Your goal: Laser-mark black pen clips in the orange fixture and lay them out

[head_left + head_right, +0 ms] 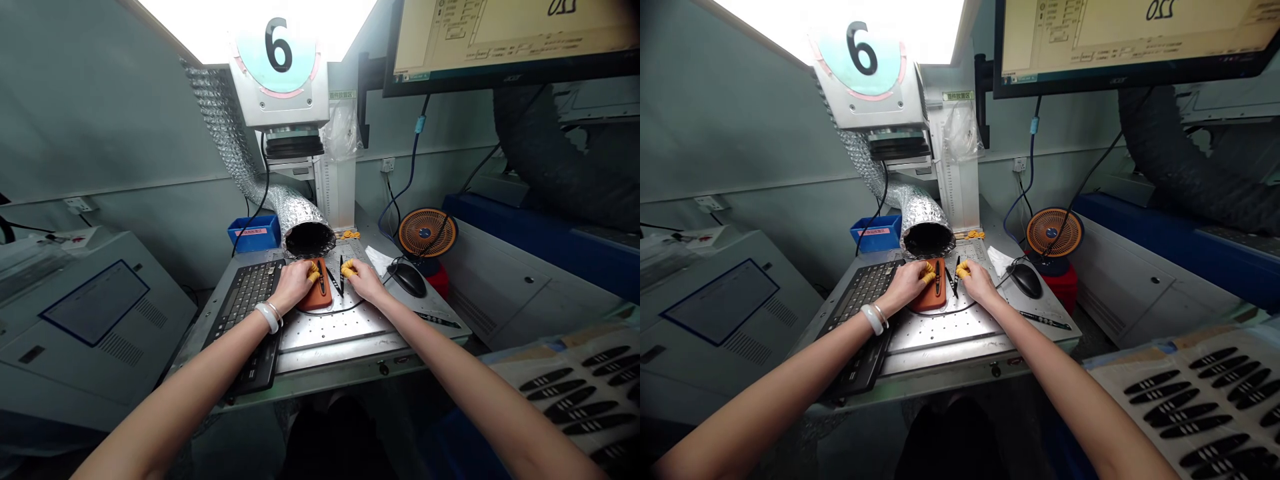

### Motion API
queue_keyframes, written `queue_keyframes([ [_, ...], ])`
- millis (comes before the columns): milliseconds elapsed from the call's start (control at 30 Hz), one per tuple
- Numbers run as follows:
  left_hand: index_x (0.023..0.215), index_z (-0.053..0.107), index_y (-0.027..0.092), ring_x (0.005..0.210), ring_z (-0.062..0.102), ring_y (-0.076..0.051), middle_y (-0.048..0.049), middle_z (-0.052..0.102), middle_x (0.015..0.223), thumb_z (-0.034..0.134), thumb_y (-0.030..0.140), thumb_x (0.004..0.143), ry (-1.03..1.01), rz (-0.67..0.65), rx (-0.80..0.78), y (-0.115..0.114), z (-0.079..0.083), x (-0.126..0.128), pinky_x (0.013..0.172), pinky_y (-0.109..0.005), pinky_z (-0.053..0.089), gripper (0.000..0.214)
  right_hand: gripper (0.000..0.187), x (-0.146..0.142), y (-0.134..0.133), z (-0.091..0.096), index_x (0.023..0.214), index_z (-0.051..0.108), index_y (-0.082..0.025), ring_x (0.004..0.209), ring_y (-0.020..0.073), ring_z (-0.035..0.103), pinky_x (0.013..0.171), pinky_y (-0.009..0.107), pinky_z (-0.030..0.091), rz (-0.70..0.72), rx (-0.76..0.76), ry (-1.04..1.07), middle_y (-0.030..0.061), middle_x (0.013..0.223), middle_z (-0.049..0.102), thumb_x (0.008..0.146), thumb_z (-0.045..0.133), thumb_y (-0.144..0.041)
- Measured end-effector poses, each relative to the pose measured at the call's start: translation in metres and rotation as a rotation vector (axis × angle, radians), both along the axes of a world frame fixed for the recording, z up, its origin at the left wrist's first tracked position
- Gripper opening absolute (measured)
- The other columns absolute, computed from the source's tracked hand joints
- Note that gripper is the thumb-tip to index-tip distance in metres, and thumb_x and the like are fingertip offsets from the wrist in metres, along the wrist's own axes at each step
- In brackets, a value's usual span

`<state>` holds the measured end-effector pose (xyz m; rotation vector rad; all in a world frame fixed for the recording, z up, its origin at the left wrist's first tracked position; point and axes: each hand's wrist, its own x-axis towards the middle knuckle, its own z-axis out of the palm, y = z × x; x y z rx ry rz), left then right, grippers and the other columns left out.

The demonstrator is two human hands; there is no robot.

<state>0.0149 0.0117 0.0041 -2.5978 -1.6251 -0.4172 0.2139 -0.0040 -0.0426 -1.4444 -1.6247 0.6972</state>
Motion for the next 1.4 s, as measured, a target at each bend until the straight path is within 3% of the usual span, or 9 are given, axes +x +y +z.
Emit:
queue_keyframes([
  [367, 0.082, 0.059, 0.016, 0.085, 0.055, -0.022, -0.0083, 0.060, 0.088, 0.045, 0.028, 0.087, 0.090, -0.054, 0.019, 0.012, 0.003, 0.011, 0.069, -0.031, 0.034, 0.019, 0.010, -0.012, 0.009, 0.005, 0.085, 0.059, -0.019, 0.080, 0.0162, 0.054, 0.068, 0.024, 0.035, 0.028, 0.052, -0.114, 0.0004, 0.087, 0.063, 0.083, 0.049, -0.020],
  [633, 0.077, 0.055, 0.017, 0.079, 0.052, -0.019, -0.0056, 0.057, 0.082, 0.045, 0.027, 0.087, 0.075, -0.064, 0.039, -0.004, 0.021, -0.021, 0.066, -0.030, 0.033, 0.016, 0.010, -0.035, 0.027, 0.005, 0.084, 0.057, -0.017, 0.080, 0.0162, 0.053, 0.066, 0.024, 0.032, 0.112, 0.055, -0.290, 0.0023, 0.087, 0.061, 0.085, 0.048, -0.021],
  [1000, 0.079, 0.054, 0.017, 0.079, 0.051, -0.019, -0.0046, 0.055, 0.081, 0.044, 0.027, 0.088, 0.004, -0.079, 0.021, -0.026, 0.012, -0.050, 0.068, -0.030, 0.034, 0.016, 0.014, -0.047, 0.024, 0.013, 0.094, 0.057, -0.018, 0.087, 0.0185, 0.053, 0.068, 0.025, 0.034, 0.088, 0.017, -0.592, 0.0067, 0.096, 0.057, 0.089, 0.047, -0.027],
  [1267, 0.084, 0.054, 0.019, 0.083, 0.051, -0.019, -0.0039, 0.057, 0.086, 0.044, 0.033, 0.087, -0.089, -0.039, 0.016, -0.027, 0.018, -0.078, 0.071, -0.030, 0.036, 0.017, 0.020, -0.039, 0.020, 0.020, 0.103, 0.061, -0.023, 0.094, 0.0198, 0.055, 0.072, 0.025, 0.036, 0.195, -0.006, -0.594, 0.0047, 0.103, 0.059, 0.086, 0.052, -0.027],
  [1400, 0.089, 0.052, 0.019, 0.084, 0.052, -0.019, -0.0054, 0.057, 0.090, 0.040, 0.025, 0.086, -0.138, 0.053, 0.010, -0.021, 0.021, -0.100, 0.071, -0.030, 0.037, 0.015, 0.020, -0.038, 0.019, 0.017, 0.103, 0.062, -0.024, 0.094, 0.0202, 0.055, 0.072, 0.025, 0.037, 0.193, -0.025, -0.568, 0.0050, 0.103, 0.058, 0.085, 0.052, -0.027],
])
